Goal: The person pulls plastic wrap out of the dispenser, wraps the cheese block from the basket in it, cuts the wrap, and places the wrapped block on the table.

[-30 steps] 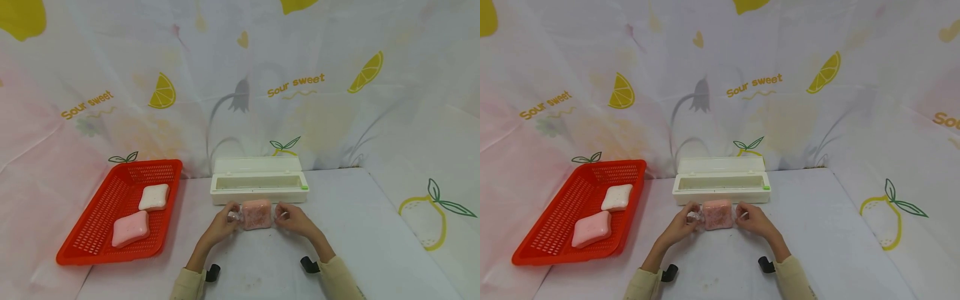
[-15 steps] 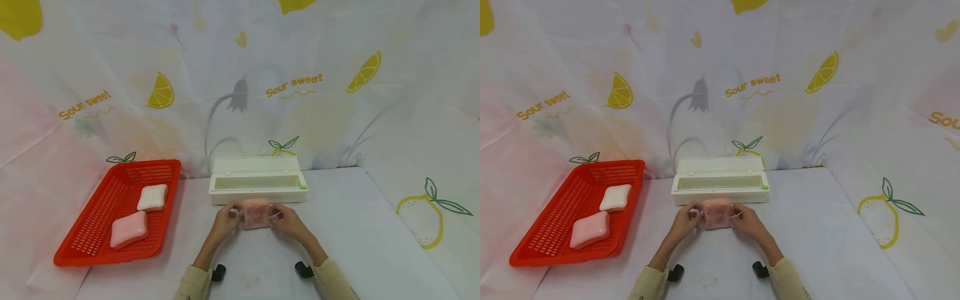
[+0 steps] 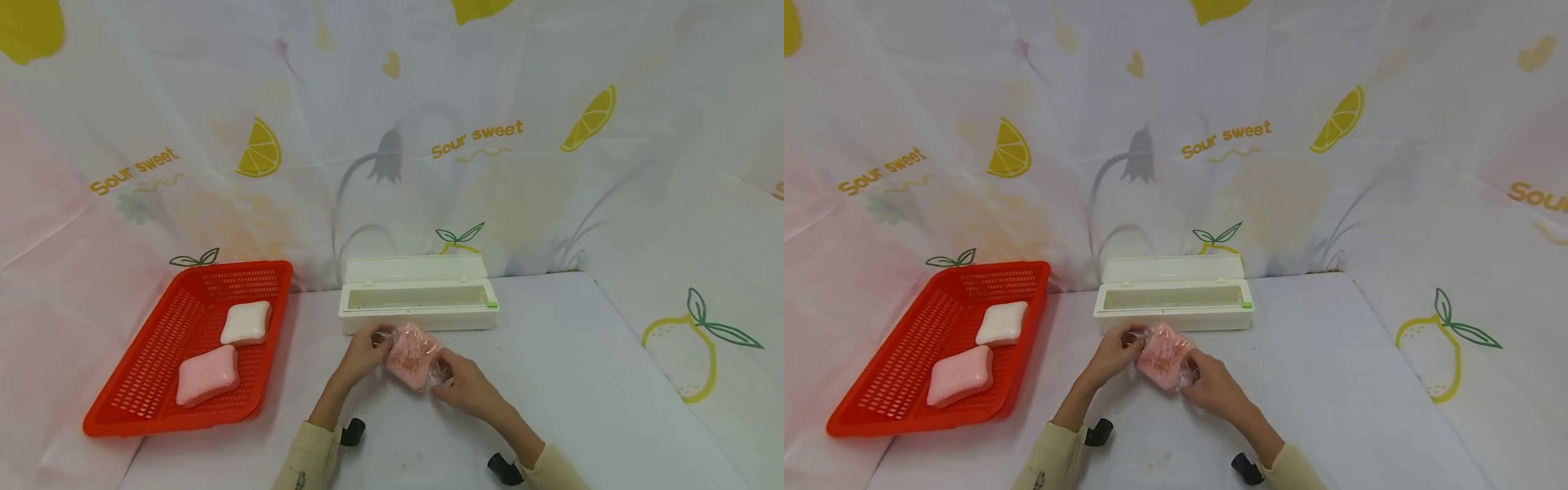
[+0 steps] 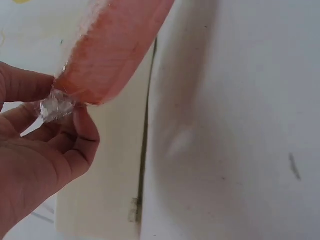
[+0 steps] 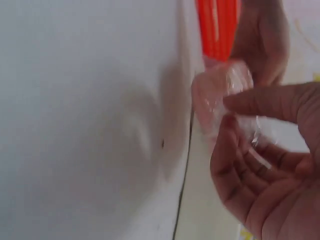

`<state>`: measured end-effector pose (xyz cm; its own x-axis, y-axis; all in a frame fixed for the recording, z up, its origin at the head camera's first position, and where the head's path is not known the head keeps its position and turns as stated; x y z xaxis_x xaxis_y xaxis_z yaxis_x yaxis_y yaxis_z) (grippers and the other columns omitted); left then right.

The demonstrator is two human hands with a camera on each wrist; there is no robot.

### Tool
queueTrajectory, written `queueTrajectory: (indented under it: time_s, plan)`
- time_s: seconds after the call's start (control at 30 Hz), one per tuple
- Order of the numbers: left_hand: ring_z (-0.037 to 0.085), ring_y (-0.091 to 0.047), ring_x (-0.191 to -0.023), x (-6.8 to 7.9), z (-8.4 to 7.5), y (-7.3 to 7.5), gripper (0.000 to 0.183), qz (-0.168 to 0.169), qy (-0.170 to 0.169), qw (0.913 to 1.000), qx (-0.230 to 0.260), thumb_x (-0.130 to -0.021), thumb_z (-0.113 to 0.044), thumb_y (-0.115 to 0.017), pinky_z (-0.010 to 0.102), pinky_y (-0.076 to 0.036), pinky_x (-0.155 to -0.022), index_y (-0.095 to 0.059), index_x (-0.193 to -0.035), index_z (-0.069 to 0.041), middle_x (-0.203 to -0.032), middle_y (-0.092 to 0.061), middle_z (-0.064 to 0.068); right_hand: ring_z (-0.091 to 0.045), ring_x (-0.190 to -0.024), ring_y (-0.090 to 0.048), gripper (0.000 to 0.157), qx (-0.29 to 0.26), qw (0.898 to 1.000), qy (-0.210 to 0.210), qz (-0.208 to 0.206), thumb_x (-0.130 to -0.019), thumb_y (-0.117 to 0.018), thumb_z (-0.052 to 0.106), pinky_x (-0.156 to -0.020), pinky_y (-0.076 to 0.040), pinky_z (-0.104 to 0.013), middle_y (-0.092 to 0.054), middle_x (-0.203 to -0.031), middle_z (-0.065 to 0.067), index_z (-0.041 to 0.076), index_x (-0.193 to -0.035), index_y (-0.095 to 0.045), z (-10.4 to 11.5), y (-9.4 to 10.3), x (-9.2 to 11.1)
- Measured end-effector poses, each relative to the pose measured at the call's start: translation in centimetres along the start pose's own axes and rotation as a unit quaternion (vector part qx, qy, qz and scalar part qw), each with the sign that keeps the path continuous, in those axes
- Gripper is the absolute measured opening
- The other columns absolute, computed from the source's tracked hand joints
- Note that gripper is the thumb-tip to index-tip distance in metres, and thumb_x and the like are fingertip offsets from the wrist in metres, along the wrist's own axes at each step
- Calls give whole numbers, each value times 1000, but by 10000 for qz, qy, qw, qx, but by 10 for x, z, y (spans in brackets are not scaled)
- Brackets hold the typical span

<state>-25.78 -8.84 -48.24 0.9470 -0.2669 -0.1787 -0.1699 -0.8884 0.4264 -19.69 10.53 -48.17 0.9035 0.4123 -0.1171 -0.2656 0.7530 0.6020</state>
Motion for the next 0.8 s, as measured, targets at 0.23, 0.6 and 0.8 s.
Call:
queueTrajectory:
  time_s: [0.23, 0.6, 0.8]
  plan:
    - [14, -61, -80, -7, -6, -15, 20, 1080, -280, 9937, -143, -89, 7, -60, 25, -50, -64, -68, -106, 0, -104, -67, 11, -2, -56, -41, 21, 850, 9957, -74, -360, -76, -70, 3, -49, -38, -22, -46, -66, 10, 12, -85, -53, 30, -12, 23]
    - [9, -58, -78, 0, -12, -40, 21, 2341, -297, 9715, -221, -89, 5, -59, 25, -48, -65, -72, -103, -6, -97, -68, 0, 3, -55, -40, 15, 671, 9976, 83, -113, -79, -70, 9, -48, -37, -19, -46, -63, 14, 15, -81, -56, 58, -34, 48]
    - [8, -56, -78, 7, -10, -50, 22, 2545, -8, 9659, -467, -88, 5, -59, 25, -47, -65, -73, -101, -6, -95, -68, -1, 3, -56, -40, 14, 749, 9970, 203, 25, -81, -71, 10, -51, -38, -19, -44, -66, 17, 15, -82, -58, 52, -46, 56]
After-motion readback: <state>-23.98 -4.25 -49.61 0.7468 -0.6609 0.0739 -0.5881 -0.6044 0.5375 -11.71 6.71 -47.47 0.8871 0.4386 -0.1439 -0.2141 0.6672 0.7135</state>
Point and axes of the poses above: each hand's wrist, its own x-axis away from the middle knuckle, its own y-axis out of the back of the hand, z = x × y, the point moved 6 cm from there along -x, towards the middle knuckle
